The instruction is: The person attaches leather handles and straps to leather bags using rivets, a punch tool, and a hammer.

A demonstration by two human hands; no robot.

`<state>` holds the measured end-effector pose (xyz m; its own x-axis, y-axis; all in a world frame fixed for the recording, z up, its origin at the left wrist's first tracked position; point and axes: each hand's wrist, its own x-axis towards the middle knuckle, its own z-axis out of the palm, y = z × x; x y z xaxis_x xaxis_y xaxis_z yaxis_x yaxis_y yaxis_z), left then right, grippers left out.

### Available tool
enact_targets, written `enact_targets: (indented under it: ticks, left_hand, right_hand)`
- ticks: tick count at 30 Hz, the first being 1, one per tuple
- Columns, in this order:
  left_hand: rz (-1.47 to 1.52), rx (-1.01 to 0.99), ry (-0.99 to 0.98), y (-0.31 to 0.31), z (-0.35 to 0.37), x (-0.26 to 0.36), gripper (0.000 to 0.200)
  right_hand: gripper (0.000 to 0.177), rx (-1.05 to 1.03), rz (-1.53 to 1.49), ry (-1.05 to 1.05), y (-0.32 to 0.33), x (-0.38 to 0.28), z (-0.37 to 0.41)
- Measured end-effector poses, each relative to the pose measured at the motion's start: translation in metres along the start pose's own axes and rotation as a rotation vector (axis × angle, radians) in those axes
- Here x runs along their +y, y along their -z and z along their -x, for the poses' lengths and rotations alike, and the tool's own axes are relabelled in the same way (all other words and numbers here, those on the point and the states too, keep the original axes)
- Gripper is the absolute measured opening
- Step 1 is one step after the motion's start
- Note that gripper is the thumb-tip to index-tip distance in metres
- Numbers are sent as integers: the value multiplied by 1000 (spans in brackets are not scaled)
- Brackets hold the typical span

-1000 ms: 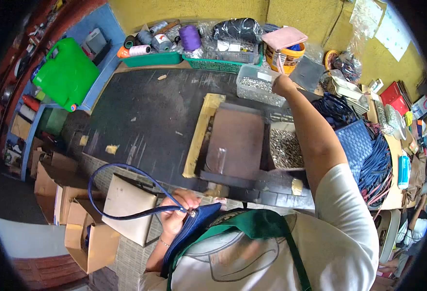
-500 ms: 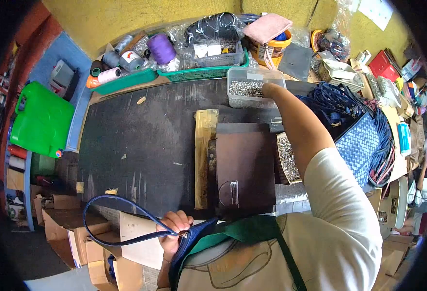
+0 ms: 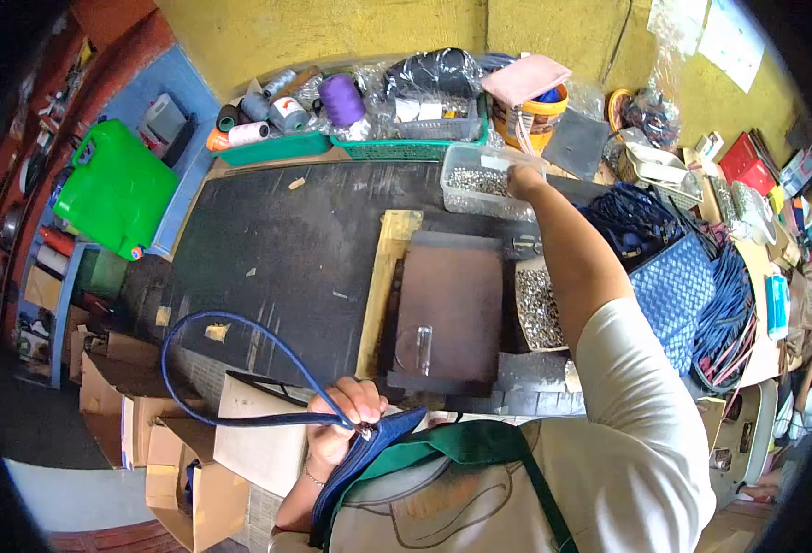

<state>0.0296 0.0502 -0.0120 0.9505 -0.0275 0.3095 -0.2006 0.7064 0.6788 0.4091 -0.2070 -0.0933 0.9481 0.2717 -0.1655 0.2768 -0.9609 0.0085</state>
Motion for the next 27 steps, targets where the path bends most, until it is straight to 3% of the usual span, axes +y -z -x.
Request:
enact_targets:
  ticks: [3,5,7,9,11,13,17,19,21,23,25,27]
  left_hand:
    - [45,82,14,-17,15,-6,18]
    - [39,64,5,-23,25,-10,18]
    - [23,148,25,-29,38,-14,20]
    - [30,233,-2,-36,48,-18,20]
    - [82,241,-18,-32,58,-18,20]
    - [60,270,-40,-27,65,-18,20]
    - [64,368,-80,-15,67,-17,21]
    - [57,319,-84,-5,63,-14,22]
    - [25,302,-74,0,52,-11,22]
    - [1,129,1,1,35,-6,21]
    - [12,-22,21,-1,14,-8,22]
    - [62,-120,8,-5,-4,-16,20]
  right_hand:
    - [25,88,-157,-83,2,6,12]
    - [24,140,220,18,-1,5,0]
    - [22,151,175,-54,-59,24,-71]
    - [24,80,240,222,-41,25,-38]
    - [23,-30,360,254,-20,13,-21]
    - [23,74,183,3,-25,10,-23]
    - [20,120,313,62,-31,7,-26]
    - [18,158,397,81,-26,11,-23]
    - [20,32,338,101,-10,14,-13]
    - [17,20,64,126,-5,26,-24]
    - [7,237,-318,117,17,12,-7]
    - [8,376,-1366,88,41,-21,28]
